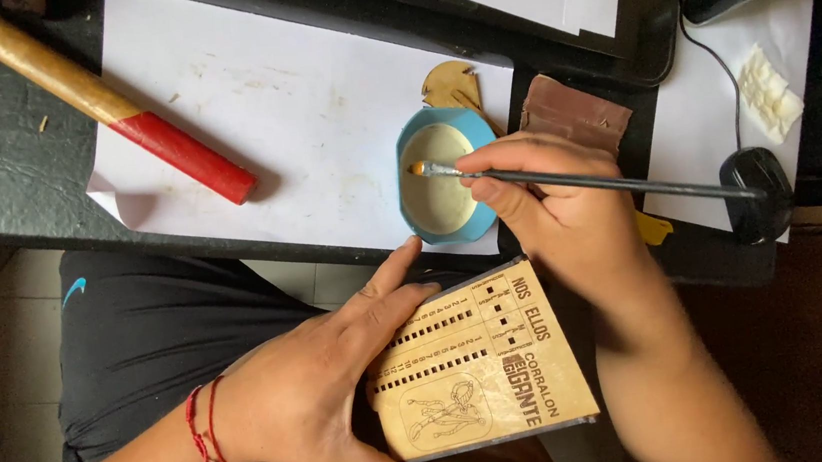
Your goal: Applying varnish or glue to the edges and surfaces of laser-cut wooden box components using a paintbrush.
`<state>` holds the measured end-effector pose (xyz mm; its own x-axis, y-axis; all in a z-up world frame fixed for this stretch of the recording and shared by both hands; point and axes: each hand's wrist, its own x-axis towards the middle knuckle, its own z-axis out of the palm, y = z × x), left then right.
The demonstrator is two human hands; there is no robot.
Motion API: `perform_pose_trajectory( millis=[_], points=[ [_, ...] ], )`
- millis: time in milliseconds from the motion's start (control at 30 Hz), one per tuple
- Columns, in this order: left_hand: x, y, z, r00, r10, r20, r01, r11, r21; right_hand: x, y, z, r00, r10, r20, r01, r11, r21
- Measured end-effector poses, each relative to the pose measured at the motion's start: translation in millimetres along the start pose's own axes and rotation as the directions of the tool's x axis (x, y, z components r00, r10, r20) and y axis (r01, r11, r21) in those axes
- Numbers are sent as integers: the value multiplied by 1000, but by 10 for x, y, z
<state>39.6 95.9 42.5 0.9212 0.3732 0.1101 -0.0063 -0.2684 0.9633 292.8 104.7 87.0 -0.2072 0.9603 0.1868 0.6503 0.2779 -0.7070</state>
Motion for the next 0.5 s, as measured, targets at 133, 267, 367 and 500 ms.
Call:
perform_pose_trajectory(
  millis=[133, 267, 367, 500],
  points=[
    [29, 7, -11, 1000, 13, -9, -13, 1000, -22, -9, 32, 38, 998, 61, 24, -61, 998, 16],
    [16, -7, -7, 999, 30, -32, -30, 1000, 2, -11, 81, 58, 1000, -3, 6, 3, 1000, 12],
    [32, 18, -22, 1000, 6, -20, -6, 1000, -24, -3, 113, 57, 996, -83, -18, 83, 996, -35],
    [21, -21, -2, 998, 52, -40, -52, 999, -8, -25, 144, 47, 997, -81, 8, 81, 997, -11]
  ],
)
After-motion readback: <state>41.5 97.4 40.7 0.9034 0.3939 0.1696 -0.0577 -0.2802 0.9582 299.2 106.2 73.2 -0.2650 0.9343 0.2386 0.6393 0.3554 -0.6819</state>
